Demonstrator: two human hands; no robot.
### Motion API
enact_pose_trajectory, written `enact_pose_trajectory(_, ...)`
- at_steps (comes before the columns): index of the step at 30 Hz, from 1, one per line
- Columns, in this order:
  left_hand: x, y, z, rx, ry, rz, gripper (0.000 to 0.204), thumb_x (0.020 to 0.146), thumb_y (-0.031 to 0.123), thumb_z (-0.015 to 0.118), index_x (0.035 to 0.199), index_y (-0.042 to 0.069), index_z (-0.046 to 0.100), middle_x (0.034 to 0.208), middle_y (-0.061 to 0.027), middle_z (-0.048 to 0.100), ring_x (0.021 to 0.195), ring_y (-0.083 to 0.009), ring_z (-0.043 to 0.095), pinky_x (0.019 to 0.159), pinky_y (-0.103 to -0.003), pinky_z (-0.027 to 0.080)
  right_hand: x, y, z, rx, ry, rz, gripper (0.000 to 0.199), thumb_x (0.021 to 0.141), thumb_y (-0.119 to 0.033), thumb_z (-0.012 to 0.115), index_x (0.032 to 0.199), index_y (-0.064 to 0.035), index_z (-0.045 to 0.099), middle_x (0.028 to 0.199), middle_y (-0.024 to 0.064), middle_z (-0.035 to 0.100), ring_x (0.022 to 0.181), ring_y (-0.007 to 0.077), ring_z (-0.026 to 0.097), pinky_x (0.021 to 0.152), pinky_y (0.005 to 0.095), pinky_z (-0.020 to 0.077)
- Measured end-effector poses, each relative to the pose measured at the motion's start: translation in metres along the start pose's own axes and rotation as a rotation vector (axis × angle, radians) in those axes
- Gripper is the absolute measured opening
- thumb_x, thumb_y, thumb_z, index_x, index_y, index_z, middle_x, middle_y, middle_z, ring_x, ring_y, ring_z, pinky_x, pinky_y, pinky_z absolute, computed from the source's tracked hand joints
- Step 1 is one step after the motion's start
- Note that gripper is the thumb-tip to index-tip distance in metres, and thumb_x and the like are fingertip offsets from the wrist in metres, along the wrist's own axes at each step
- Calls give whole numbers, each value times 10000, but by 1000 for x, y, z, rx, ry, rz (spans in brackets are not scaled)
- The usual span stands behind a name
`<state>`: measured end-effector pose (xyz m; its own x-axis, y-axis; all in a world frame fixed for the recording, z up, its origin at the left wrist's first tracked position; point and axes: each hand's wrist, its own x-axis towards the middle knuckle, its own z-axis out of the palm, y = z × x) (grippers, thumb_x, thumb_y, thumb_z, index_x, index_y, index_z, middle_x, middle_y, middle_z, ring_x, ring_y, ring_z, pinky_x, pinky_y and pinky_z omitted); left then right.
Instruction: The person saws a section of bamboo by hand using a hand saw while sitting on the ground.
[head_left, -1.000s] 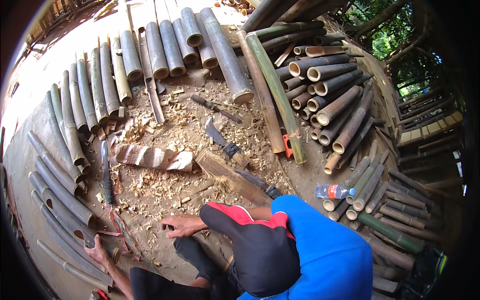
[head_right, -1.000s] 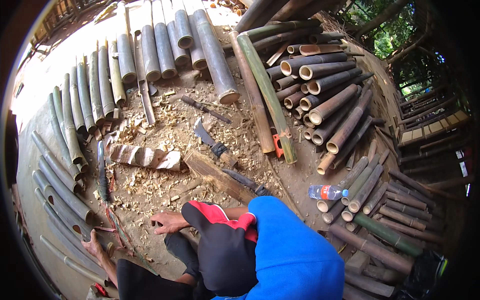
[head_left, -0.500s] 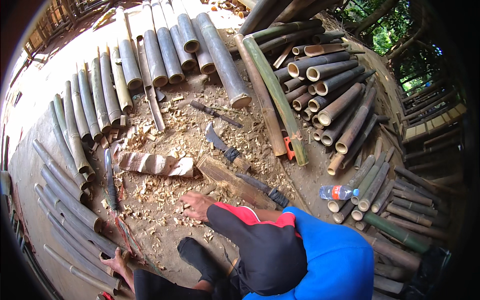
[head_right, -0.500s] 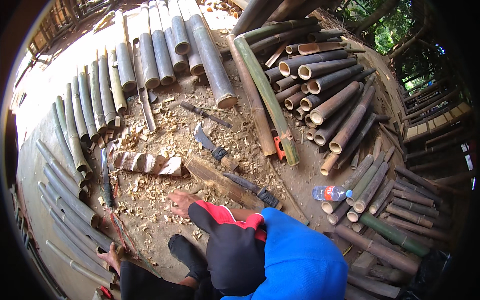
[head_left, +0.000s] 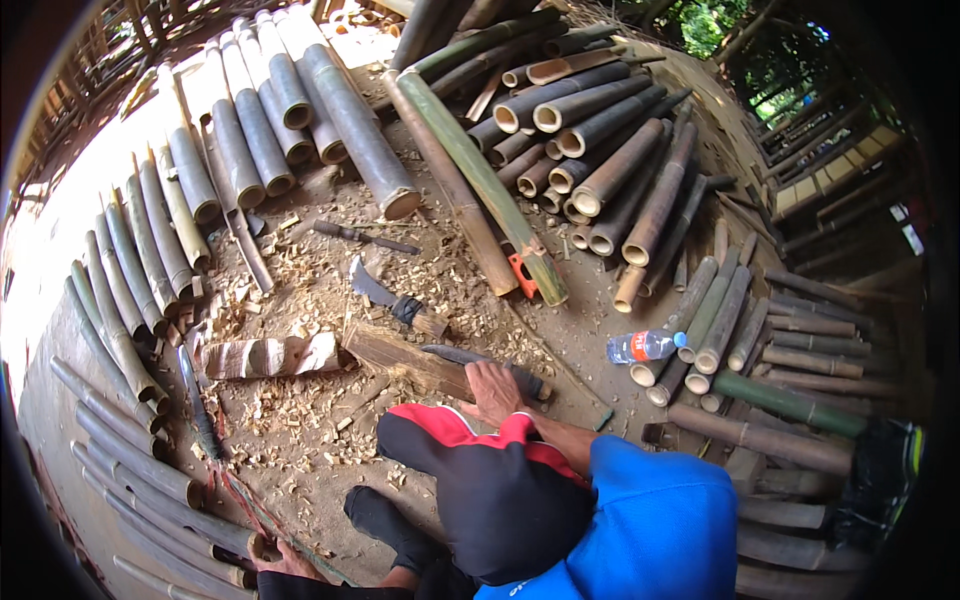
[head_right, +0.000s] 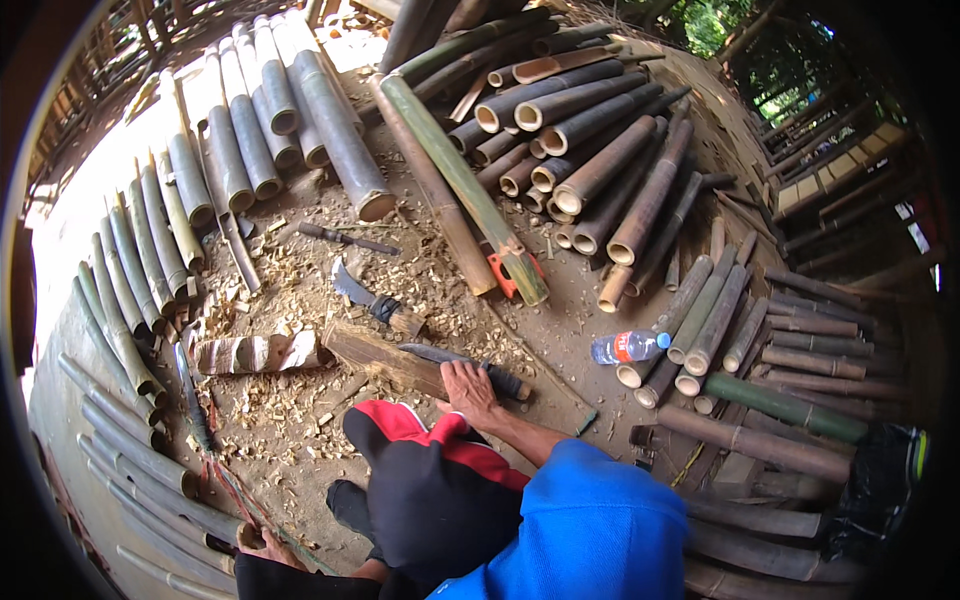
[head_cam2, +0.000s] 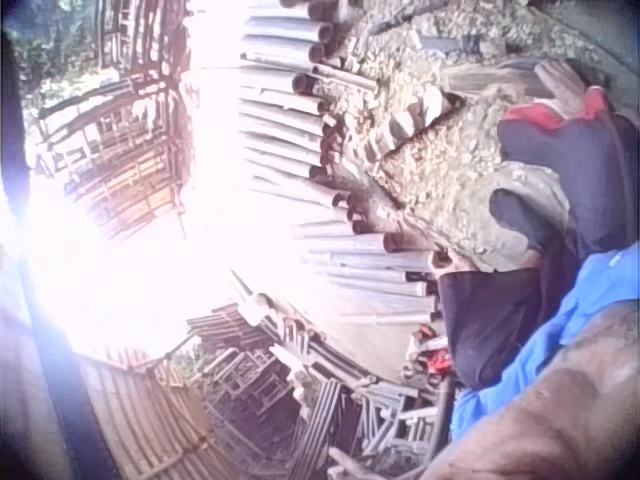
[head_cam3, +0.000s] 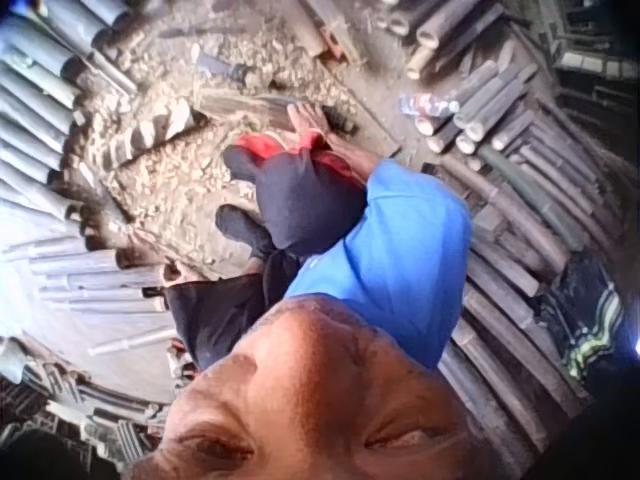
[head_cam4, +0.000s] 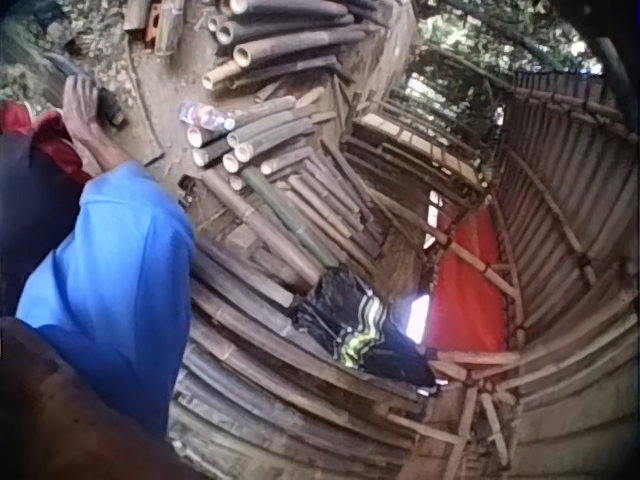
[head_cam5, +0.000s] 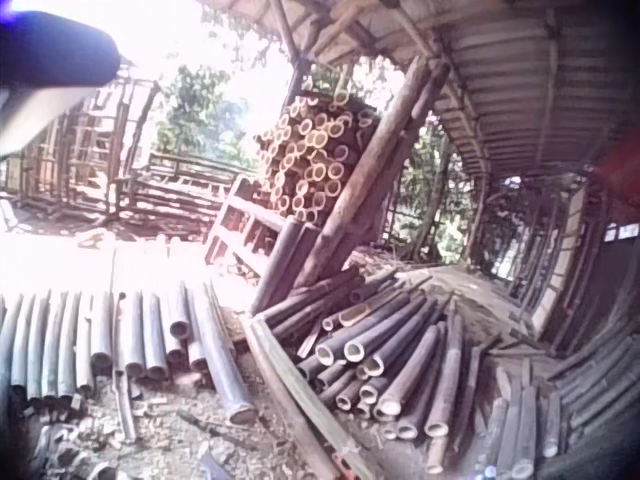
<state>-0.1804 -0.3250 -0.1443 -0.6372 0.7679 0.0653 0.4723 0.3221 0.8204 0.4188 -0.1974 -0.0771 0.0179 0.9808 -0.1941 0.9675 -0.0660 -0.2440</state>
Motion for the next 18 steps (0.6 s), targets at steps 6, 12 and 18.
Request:
enact_pose_trajectory(6, 42, 89, 5, -289, 204, -264, 540, 910, 49, 733, 1421, 131, 579, 1239, -91, 638, 1114, -196, 616, 907, -324, 517, 2, -5, -61, 550, 65, 21, 721, 774, -429, 797, 1270, 10, 512, 1248, 248, 614, 1158, 415, 630, 939, 498, 524)
enact_pose_trajectory(12, 111, 315, -56, -210, -76, 188, 526, 1042, 295, 578, 1431, -55, 525, 1315, -154, 624, 1188, -281, 600, 1022, -384, 483, 147, -27, -94, 503, 89, 100, 693, 722, -404, 828, 1205, 17, 562, 1123, 249, 676, 952, 382, 687, 805, 477, 556)
enact_pose_trajectory(18, 93, 474, -49, -45, -391, 543, 331, 971, 176, 659, 1242, -15, 648, 1102, -75, 654, 1015, -176, 605, 909, -311, 501, 147, -5, -81, 830, 188, 4, 882, 688, -530, 851, 1267, 72, 567, 1088, 203, 689, 957, 369, 695, 864, 462, 578)
